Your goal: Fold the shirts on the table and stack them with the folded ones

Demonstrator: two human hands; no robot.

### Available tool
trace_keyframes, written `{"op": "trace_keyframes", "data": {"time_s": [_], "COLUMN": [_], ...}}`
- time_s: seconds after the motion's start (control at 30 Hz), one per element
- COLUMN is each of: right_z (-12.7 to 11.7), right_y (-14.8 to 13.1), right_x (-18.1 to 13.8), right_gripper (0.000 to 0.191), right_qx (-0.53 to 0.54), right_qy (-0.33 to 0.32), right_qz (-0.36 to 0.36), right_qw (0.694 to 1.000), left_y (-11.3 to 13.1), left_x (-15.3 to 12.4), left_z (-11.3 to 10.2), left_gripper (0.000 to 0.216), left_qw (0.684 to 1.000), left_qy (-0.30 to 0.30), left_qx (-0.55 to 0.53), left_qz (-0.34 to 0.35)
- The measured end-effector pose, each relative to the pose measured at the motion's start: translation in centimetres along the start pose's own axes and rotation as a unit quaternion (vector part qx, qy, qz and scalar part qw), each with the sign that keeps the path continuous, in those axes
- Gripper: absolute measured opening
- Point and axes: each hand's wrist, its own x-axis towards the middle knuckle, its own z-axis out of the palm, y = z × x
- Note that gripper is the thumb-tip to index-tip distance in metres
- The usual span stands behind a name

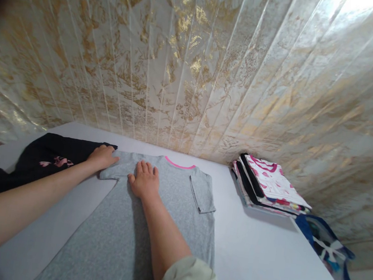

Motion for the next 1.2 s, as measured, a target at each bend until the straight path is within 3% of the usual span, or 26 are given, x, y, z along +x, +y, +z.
{"op": "trace_keyframes", "data": {"time_s": [0.2, 0.43, 0.6, 0.8, 0.9, 1.03, 1.2], "right_z": [-0.1, -0.2, -0.2, -0.2, -0.2, -0.4, -1.4], "right_y": [0.0, 0.1, 0.0, 0.8, 1.8, 2.6, 2.8], "right_x": [0.0, 0.0, -0.1, 0.3, 0.7, 1.1, 1.3], "right_gripper": [0.060, 0.059, 0.057, 0.036, 0.028, 0.038, 0.052], "right_qx": [0.010, 0.024, 0.035, 0.129, 0.248, 0.348, 0.359], "right_qy": [0.005, 0.008, 0.016, 0.077, 0.131, 0.178, 0.139], "right_qz": [-0.002, -0.002, -0.002, 0.006, 0.047, 0.094, 0.156], "right_qw": [1.000, 1.000, 0.999, 0.989, 0.959, 0.916, 0.910], "left_y": [0.5, 0.8, 2.6, 7.9, 9.6, 9.6, 7.7], "left_x": [1.7, 2.3, 0.1, -5.0, -6.6, -7.0, -7.1], "left_z": [-0.2, -1.2, -3.2, -4.1, -3.3, -2.3, -0.8], "left_gripper": [0.054, 0.028, 0.031, 0.046, 0.062, 0.052, 0.046], "left_qw": [0.998, 0.998, 0.988, 0.945, 0.921, 0.898, 0.865], "left_qy": [-0.046, -0.033, 0.026, -0.076, -0.113, -0.100, -0.128], "left_qx": [0.012, -0.029, -0.146, -0.300, -0.357, -0.424, -0.483], "left_qz": [0.032, 0.044, 0.052, 0.103, 0.107, 0.067, 0.038]}}
